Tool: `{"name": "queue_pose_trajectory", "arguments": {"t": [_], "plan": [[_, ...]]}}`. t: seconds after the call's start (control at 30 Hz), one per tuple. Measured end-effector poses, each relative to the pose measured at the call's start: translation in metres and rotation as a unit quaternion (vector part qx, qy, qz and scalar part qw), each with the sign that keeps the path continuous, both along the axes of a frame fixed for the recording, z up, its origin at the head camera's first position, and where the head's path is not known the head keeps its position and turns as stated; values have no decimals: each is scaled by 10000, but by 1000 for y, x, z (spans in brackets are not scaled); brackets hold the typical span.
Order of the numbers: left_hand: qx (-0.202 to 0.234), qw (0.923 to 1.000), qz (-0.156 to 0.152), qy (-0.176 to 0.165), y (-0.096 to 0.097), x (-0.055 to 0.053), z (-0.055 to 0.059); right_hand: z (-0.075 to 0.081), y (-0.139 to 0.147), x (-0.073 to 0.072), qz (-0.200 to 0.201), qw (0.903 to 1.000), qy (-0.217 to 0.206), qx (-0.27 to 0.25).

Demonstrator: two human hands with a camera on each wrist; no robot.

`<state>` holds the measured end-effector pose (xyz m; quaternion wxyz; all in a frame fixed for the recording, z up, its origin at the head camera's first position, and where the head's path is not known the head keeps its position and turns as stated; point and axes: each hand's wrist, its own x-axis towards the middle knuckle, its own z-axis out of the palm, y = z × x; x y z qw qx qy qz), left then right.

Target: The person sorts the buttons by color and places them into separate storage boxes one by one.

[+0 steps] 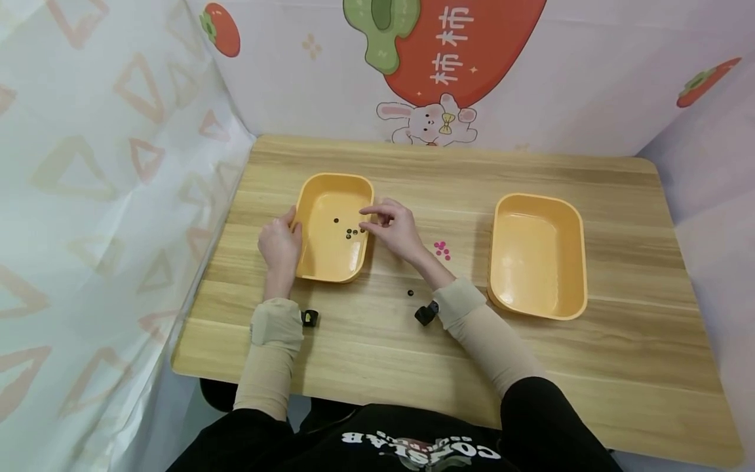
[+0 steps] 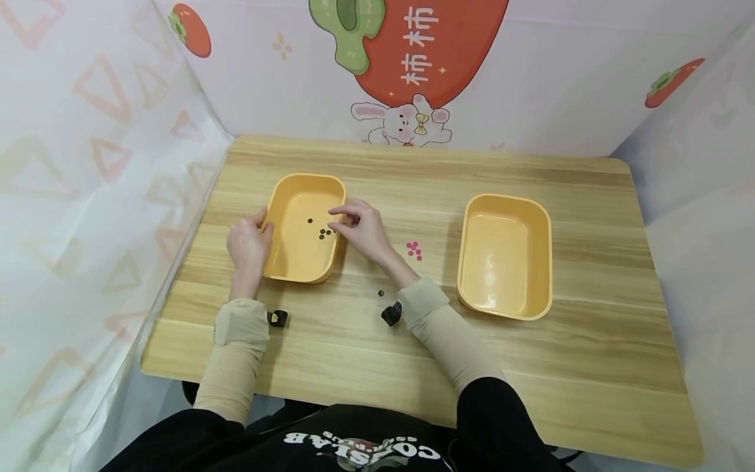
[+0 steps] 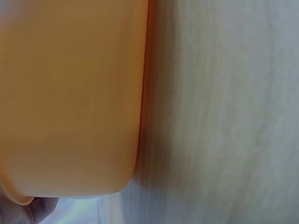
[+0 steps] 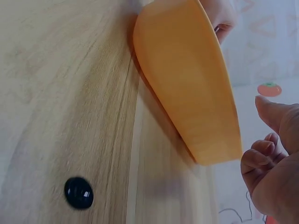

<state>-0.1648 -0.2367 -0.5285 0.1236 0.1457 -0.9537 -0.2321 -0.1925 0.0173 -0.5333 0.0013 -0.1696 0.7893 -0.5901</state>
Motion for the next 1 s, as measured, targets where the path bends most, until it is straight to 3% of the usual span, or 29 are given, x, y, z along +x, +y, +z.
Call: {"name": "queue_pose_trajectory", "arguments": {"t": [0.2, 0.57, 0.7, 1.0], "plan": [[-15, 10000, -12, -95, 1, -2, 1, 2, 31, 10, 94, 9995, -191, 211], [-32, 9999, 34, -133, 1, -2, 1, 0, 89, 43, 980, 9846, -875, 1154], [1, 9999, 12, -106, 1, -1, 2, -8, 99, 53, 1265, 9777, -729, 1510], [-19, 9998, 18, -215, 2, 0, 4, -27, 104, 63, 1794, 9684, -450, 1671]]}}
